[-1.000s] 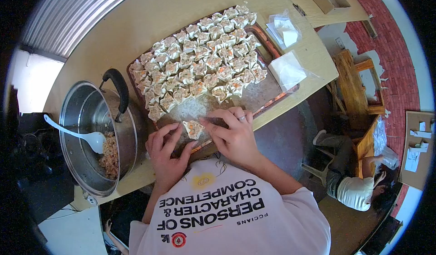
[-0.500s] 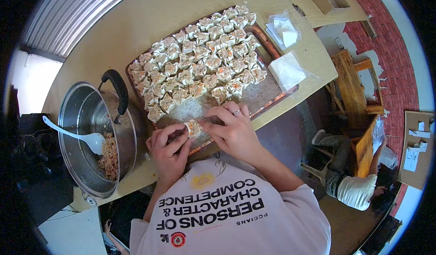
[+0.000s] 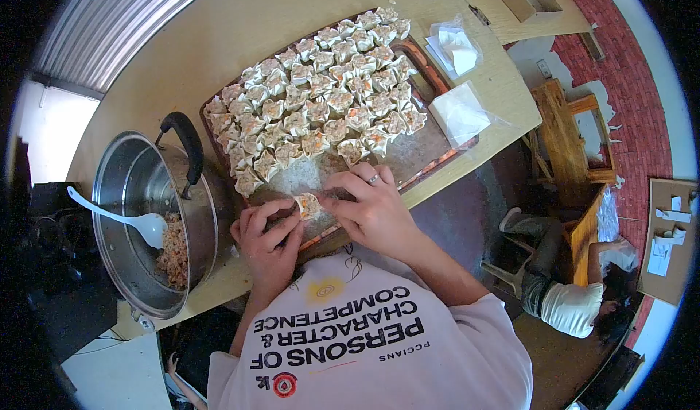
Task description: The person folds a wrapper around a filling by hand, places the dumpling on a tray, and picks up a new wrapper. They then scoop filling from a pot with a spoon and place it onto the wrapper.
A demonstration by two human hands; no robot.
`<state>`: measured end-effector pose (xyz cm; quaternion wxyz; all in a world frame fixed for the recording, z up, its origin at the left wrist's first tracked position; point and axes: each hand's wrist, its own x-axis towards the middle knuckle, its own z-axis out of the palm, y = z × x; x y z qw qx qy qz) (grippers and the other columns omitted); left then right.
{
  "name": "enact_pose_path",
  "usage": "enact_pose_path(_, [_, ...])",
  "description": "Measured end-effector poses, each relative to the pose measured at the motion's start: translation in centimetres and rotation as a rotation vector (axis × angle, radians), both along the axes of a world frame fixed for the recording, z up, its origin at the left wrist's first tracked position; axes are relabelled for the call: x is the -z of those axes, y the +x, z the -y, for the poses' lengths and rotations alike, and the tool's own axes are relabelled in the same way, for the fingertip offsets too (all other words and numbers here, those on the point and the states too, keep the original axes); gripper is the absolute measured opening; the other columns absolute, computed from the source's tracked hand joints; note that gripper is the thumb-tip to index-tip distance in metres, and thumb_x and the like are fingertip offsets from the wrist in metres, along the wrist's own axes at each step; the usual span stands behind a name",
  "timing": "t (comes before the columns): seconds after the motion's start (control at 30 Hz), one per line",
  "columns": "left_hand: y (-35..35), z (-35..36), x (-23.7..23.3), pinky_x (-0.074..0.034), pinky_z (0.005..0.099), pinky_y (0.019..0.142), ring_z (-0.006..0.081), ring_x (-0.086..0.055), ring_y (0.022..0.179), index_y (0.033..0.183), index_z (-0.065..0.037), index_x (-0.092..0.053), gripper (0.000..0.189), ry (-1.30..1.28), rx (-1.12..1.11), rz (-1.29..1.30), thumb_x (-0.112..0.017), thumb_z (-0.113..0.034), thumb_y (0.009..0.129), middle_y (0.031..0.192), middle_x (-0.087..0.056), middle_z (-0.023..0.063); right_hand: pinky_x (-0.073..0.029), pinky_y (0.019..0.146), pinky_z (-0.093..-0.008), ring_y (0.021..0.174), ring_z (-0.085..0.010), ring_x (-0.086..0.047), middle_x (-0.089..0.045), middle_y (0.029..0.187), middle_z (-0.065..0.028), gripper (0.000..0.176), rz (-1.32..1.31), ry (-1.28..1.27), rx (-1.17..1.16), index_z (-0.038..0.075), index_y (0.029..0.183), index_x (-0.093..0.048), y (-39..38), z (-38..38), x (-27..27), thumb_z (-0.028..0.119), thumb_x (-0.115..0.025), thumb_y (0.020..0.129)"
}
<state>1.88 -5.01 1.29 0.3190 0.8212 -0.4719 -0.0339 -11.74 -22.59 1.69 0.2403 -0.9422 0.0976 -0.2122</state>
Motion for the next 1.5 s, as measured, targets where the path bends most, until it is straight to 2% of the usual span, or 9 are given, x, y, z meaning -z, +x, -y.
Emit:
enact_pose_path(0.27, [0.4,-0.1,-1.1,-0.036,0.0426,0.105,0.0284,-0.055,0.116,0.119,-0.009,-0.073,0.038,-0.097,-0.021,-0.115,-0.077,-0.011,0.082,0.132,-0.063,0.0025,-0.038,0.085,-0.0435,0.105,-0.0279,-0.056,-0.061,0.118,-0.0048,0.05,-0.055,0.106,0.092,0.014,0.123,-0.07,0.0,-0.9,-1.1,0.03,-0.084,0.078])
enact_pose_path(0.33, [0.5,0.3,-0.8,-0.031,0.0464,0.107,0.0298,-0.05,0.121,0.125,-0.014,-0.071,0.042,0.041,0.033,-0.065,-0.073,-0.013,0.083,0.139,-0.057,0.0036,-0.038,0.085,-0.0435,0.106,-0.0278,-0.056,-0.06,0.118,-0.005,0.048,-0.064,0.095,0.11,0.014,0.123,-0.069,0.3,-1.2,-0.8,0.029,-0.083,0.079])
enact_pose_path(0.47, [0.7,-0.1,-0.3,-0.032,0.0476,0.107,0.0307,-0.048,0.123,0.124,-0.015,-0.072,0.043,0.046,0.081,-0.003,-0.074,-0.013,0.082,0.14,-0.056,0.0032,-0.038,0.085,-0.0429,0.106,-0.0271,-0.057,-0.06,0.117,-0.0056,0.045,-0.032,0.061,0.174,0.013,0.123,-0.069,0.1,-0.7,-0.5,0.024,-0.082,0.081])
enact_pose_path(0.63, [0.7,-0.2,0.0,-0.039,0.0428,0.103,0.0298,-0.05,0.117,0.125,-0.014,-0.074,0.044,-0.054,0.003,-0.049,-0.079,-0.012,0.082,0.134,-0.06,0.0048,-0.038,0.084,-0.0414,0.101,-0.0256,-0.058,-0.062,0.113,-0.0042,0.04,0.018,0.088,0.206,0.012,0.119,-0.072,-0.8,-0.4,-0.2,0.019,-0.082,0.081])
enact_pose_path(0.77, [1.3,1.2,-0.4,-0.034,0.0422,0.104,0.0275,-0.049,0.117,0.125,-0.015,-0.075,0.04,-0.014,0.037,-0.033,-0.078,-0.02,0.085,0.133,-0.061,-0.0002,-0.039,0.085,-0.0379,0.094,-0.023,-0.058,-0.063,0.109,-0.0022,0.04,0.025,0.071,0.248,0.012,0.116,-0.077,-0.9,-1.6,0.2,0.015,-0.086,0.077])
enact_pose_path(0.87, [1.5,1.8,-0.2,-0.034,0.042,0.102,0.0262,-0.048,0.115,0.123,-0.016,-0.077,0.037,-0.036,0.083,-0.02,-0.076,-0.018,0.087,0.134,-0.062,-0.0019,-0.037,0.081,-0.0372,0.091,-0.0205,-0.057,-0.063,0.104,0.0009,0.037,0.026,0.057,0.253,0.012,0.115,-0.078,-0.5,-2.3,0.4,0.014,-0.085,0.078])
enact_pose_path(1.03, [1.9,2.4,-0.4,-0.033,0.041,0.098,0.0255,-0.05,0.112,0.102,-0.016,-0.083,0.018,-0.055,0.089,0.012,-0.076,-0.017,0.085,0.13,-0.066,-0.0027,-0.035,0.079,-0.0384,0.092,-0.0188,-0.057,-0.062,0.102,0.0021,0.03,0.024,0.066,0.287,0.011,0.112,-0.078,-0.2,-2.7,0.7,0.018,-0.08,0.084])
enact_pose_path(1.13, [2.1,2.7,-0.8,-0.035,0.0403,0.103,0.0274,-0.051,0.112,0.099,-0.016,-0.085,0.019,-0.027,0.086,0.005,-0.08,-0.013,0.08,0.126,-0.069,-0.0019,-0.035,0.078,-0.0378,0.09,-0.0192,-0.056,-0.062,0.101,0.0017,0.027,0.049,0.058,0.272,0.01,0.11,-0.078,0.0,-2.6,1.0,0.015,-0.08,0.084])
enact_pose_path(1.5, [2.6,2.8,-0.5,-0.034,0.0416,0.102,0.0279,-0.051,0.113,0.091,-0.015,-0.083,0.012,-0.042,0.12,0.018,-0.079,-0.011,0.08,0.125,-0.07,-0.0013,-0.036,0.076,-0.0373,0.087,-0.0199,-0.056,-0.063,0.099,0.0018,0.019,0.098,0.074,0.251,0.01,0.102,-0.079,0.2,-2.3,1.0,0.01,-0.079,0.082])
